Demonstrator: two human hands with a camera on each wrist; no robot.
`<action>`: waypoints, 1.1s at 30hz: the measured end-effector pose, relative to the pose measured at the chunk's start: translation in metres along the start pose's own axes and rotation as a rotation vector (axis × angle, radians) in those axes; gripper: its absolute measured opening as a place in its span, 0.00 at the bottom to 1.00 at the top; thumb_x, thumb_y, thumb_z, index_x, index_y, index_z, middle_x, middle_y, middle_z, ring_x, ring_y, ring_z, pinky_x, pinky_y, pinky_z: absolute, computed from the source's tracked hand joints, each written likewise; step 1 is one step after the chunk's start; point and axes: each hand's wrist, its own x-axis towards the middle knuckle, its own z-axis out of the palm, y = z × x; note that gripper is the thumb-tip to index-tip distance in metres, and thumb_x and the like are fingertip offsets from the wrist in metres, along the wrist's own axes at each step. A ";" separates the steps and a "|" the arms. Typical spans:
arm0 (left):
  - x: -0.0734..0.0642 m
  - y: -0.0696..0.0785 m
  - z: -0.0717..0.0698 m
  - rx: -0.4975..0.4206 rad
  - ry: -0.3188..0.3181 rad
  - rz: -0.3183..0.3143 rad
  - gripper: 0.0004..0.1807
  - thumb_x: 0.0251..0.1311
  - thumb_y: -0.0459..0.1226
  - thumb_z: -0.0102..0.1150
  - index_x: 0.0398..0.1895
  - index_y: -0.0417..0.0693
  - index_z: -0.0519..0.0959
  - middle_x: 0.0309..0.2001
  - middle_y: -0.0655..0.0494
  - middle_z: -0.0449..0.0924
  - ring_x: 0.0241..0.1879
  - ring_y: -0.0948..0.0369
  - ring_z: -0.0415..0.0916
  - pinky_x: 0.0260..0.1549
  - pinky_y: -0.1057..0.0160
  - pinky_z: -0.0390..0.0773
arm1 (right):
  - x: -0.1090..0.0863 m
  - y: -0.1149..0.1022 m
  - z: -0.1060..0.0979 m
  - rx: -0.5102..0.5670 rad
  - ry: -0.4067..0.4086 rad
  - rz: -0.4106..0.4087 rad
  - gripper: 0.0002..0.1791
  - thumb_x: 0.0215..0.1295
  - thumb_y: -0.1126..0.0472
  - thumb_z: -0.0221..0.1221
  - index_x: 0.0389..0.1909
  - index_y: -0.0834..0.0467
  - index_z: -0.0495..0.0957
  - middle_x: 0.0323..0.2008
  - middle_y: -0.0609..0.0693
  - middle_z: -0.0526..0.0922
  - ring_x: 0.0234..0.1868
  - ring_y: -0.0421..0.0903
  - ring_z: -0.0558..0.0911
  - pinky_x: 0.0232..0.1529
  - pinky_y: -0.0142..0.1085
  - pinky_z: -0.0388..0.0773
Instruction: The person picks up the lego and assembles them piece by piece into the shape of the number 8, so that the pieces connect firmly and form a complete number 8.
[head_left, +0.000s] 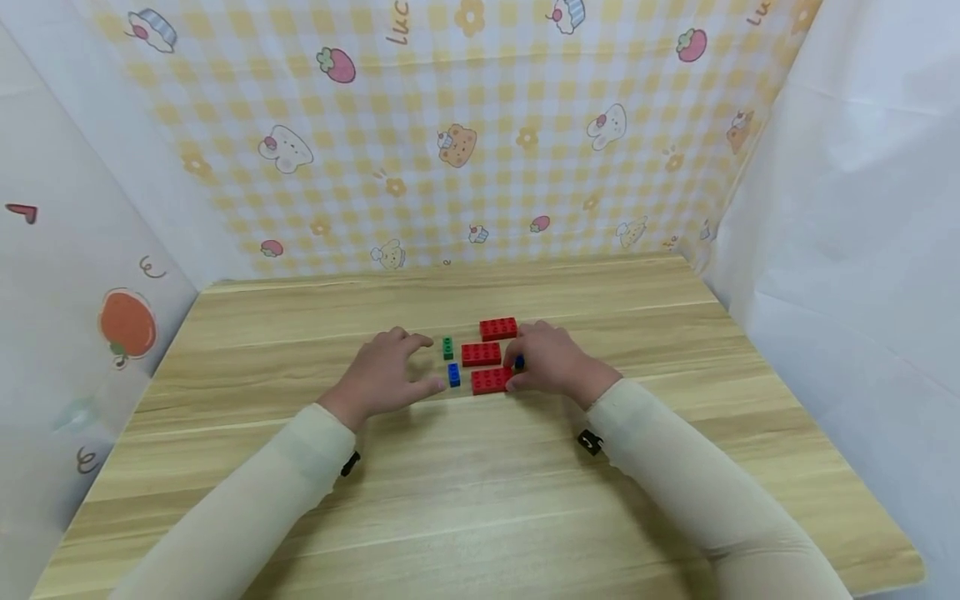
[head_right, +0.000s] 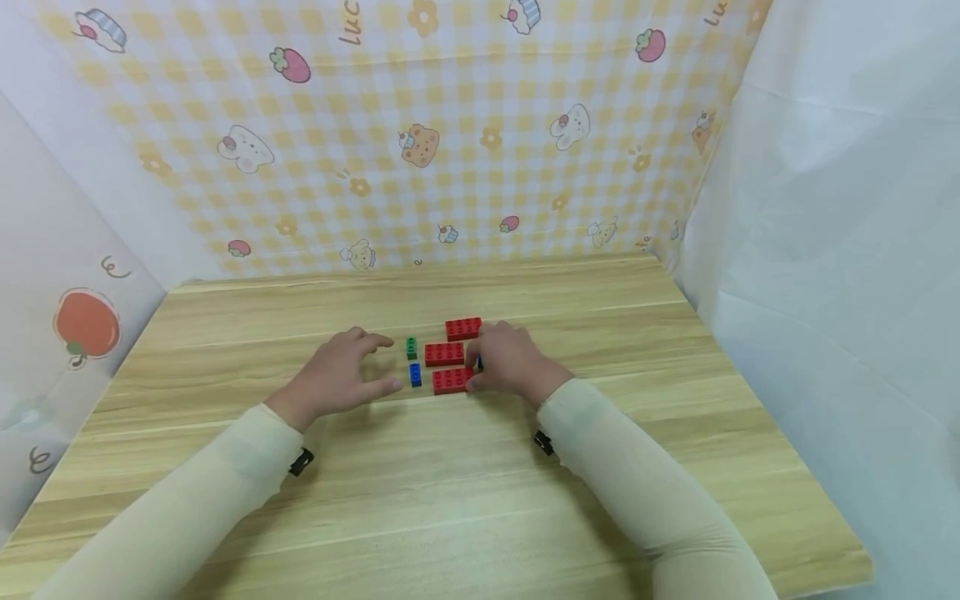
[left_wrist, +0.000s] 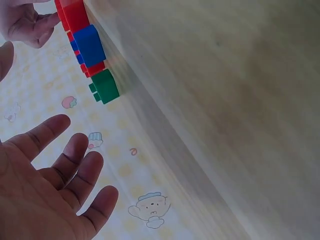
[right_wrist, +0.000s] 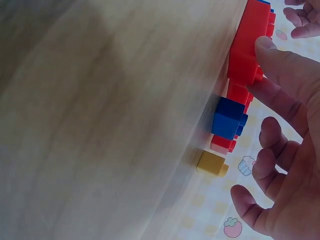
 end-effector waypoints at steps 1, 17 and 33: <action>0.000 0.001 0.000 -0.003 -0.003 0.002 0.42 0.65 0.63 0.64 0.72 0.45 0.75 0.59 0.43 0.77 0.54 0.48 0.74 0.54 0.43 0.75 | 0.000 -0.001 0.000 -0.003 0.003 -0.002 0.15 0.60 0.44 0.76 0.44 0.45 0.89 0.45 0.45 0.80 0.49 0.51 0.75 0.50 0.53 0.75; 0.011 0.011 0.006 -0.005 -0.049 -0.030 0.40 0.63 0.61 0.68 0.70 0.46 0.76 0.52 0.48 0.78 0.48 0.52 0.74 0.48 0.50 0.76 | 0.000 -0.003 0.002 -0.024 0.000 0.023 0.14 0.62 0.44 0.75 0.44 0.44 0.89 0.47 0.45 0.83 0.50 0.52 0.78 0.47 0.55 0.77; 0.028 0.018 0.017 -0.042 -0.149 -0.135 0.29 0.64 0.51 0.71 0.63 0.46 0.80 0.46 0.51 0.77 0.40 0.54 0.73 0.42 0.54 0.76 | 0.001 -0.004 0.001 0.019 -0.007 0.053 0.12 0.61 0.45 0.76 0.42 0.43 0.90 0.41 0.42 0.86 0.45 0.50 0.80 0.47 0.56 0.76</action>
